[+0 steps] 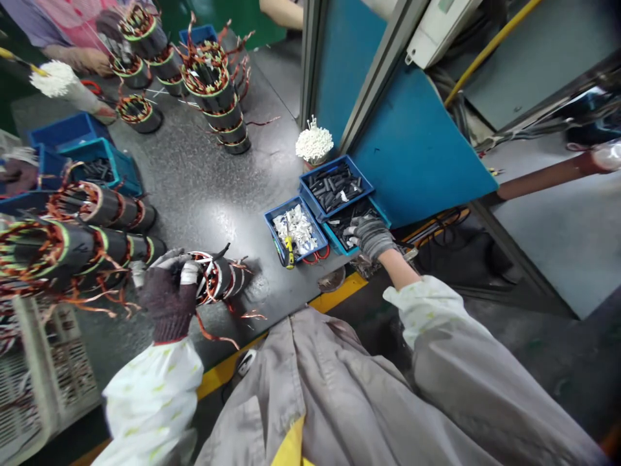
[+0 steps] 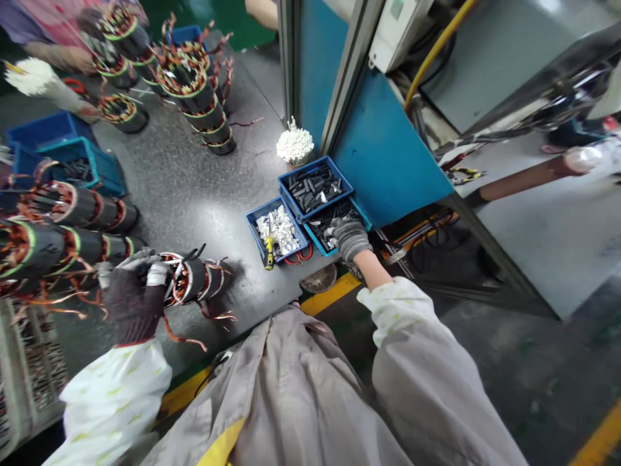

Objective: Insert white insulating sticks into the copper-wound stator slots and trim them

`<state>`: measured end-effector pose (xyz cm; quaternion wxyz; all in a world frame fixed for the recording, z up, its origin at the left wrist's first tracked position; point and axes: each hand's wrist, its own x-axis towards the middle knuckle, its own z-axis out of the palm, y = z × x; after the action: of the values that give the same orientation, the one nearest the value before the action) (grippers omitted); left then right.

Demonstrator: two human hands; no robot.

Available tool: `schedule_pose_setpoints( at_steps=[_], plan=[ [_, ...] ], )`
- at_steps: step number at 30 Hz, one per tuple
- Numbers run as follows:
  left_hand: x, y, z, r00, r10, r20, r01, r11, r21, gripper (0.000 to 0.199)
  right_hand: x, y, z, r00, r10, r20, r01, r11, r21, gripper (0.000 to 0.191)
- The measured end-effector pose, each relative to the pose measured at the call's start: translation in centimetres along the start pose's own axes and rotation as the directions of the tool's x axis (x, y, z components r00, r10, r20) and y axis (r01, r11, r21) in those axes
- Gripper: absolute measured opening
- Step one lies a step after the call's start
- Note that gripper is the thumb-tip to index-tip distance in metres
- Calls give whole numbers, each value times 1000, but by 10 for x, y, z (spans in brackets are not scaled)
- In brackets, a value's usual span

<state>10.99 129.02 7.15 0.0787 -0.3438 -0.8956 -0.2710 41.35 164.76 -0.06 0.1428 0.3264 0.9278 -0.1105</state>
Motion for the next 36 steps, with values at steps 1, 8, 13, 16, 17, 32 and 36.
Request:
schedule_pose_setpoints(
  at_steps=[1,8,13,16,17,32,36],
  plan=[
    [1,-1,0,1000,-4,0,4,1000,2,28,5,1,0,1000,-21,13,21,1000,6,20],
    [-1,-4,-4,1000,23,20,-23,1000,-20,29,-4,-3,-4,956,200,-213,-117,930,349,24],
    [-7,-10,-5,999,26,31,-25,999,-29,24,0,-106,12,960,84,-268,163,612,774,29],
    [-9,-13,-4,1000,29,9,-28,999,-30,24,15,-200,23,992,-91,-85,122,585,802,24],
    [-10,-13,-3,999,35,0,-35,999,-35,23,20,-225,27,993,-99,-61,108,590,800,22],
    [-10,-13,-3,999,32,-18,-33,997,-72,23,47,-274,81,991,-128,24,58,598,800,39],
    [-10,-13,-3,999,33,-16,-34,997,-65,22,55,-277,82,983,-184,14,97,581,808,39]
  ],
)
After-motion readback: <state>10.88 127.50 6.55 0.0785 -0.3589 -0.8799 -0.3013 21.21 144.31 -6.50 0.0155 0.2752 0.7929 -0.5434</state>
